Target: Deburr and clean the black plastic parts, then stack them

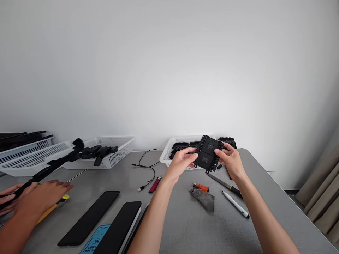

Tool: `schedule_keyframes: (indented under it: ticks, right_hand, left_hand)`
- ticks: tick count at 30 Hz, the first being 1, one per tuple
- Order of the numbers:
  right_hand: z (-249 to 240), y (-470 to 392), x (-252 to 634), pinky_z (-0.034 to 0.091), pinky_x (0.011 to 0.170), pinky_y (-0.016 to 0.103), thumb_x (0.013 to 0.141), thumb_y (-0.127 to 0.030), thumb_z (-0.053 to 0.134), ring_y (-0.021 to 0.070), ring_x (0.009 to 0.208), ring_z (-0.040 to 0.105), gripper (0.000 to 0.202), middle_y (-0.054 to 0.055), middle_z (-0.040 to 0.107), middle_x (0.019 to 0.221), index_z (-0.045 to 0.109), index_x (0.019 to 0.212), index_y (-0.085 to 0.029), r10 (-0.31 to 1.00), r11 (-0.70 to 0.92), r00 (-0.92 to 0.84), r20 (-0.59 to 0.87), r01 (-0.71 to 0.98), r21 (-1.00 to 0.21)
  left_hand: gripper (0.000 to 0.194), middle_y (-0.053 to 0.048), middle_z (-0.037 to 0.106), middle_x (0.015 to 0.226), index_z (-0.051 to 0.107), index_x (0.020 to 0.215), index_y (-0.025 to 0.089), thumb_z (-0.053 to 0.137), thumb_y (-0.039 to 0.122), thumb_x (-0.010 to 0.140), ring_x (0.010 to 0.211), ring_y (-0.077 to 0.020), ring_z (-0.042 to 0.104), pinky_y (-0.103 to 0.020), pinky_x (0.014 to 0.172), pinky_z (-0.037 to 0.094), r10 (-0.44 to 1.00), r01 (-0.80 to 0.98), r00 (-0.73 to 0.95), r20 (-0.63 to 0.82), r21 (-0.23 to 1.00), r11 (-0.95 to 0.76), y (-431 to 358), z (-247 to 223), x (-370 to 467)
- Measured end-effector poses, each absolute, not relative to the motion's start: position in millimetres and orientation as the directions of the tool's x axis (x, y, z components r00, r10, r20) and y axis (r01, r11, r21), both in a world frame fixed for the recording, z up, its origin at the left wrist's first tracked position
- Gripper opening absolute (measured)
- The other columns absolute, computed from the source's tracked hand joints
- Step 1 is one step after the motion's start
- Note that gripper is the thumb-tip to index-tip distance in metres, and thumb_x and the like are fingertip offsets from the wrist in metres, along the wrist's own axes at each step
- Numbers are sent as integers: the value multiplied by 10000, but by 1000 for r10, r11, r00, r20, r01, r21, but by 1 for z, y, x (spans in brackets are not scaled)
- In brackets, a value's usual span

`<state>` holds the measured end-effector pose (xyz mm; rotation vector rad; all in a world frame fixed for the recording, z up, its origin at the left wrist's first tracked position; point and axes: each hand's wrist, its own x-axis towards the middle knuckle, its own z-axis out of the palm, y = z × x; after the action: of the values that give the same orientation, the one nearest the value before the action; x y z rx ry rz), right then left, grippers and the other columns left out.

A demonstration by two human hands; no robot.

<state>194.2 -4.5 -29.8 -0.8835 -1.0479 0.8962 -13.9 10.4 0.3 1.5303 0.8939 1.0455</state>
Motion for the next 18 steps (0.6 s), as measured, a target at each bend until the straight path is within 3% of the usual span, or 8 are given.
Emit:
schedule_keyframes:
  ticks: [4,8,10,12,15,18]
  right_hand:
    - [-21,-10,196,383,576,273,707,-554,794,126,564,464,667,-49,579,634,568,1201,-167,892,413,209,401,-12,-911]
    - [-18,-18,214,435,619,293,916,-617,527,195,727,614,465,48,695,827,595,1107,-199,911,327,133,389,339,-882]
    - [-28,-25,223,425,609,295,967,-556,474,218,759,650,376,68,712,890,596,1042,-208,941,219,67,332,626,-748]
    - [-49,-37,228,410,595,300,935,-437,588,246,736,671,268,76,718,870,590,1063,-201,975,117,-13,223,878,-464]
    - [-92,-55,228,433,589,299,844,-302,730,309,817,715,295,126,727,915,599,1076,-173,998,42,-49,-40,988,-151]
    - [-134,-66,228,477,624,318,868,-217,681,321,856,728,327,127,729,927,568,1171,-174,994,34,-38,-106,998,-46]
  left_hand:
    - [520,-98,759,922,674,1131,151,783,465,731,845,-222,690,-315,722,524,858,51,502,106,987,-151,7,2,-14]
    - [504,-93,749,892,655,1049,154,826,433,667,847,-236,697,-356,748,544,907,39,410,97,992,-123,9,1,-13]
    - [494,-86,743,883,630,997,160,844,424,638,850,-237,698,-368,753,552,936,25,338,104,993,-120,11,-1,-13]
    - [487,-87,745,898,608,963,166,843,436,633,861,-241,703,-380,771,556,940,2,320,116,992,-123,12,-1,-13]
    - [499,-92,749,925,596,966,172,837,457,635,897,-258,709,-405,808,553,934,-31,333,128,992,-125,12,0,-13]
    - [515,-96,751,945,592,997,176,833,462,643,945,-278,708,-420,830,548,930,-47,337,143,990,-135,12,2,-14]
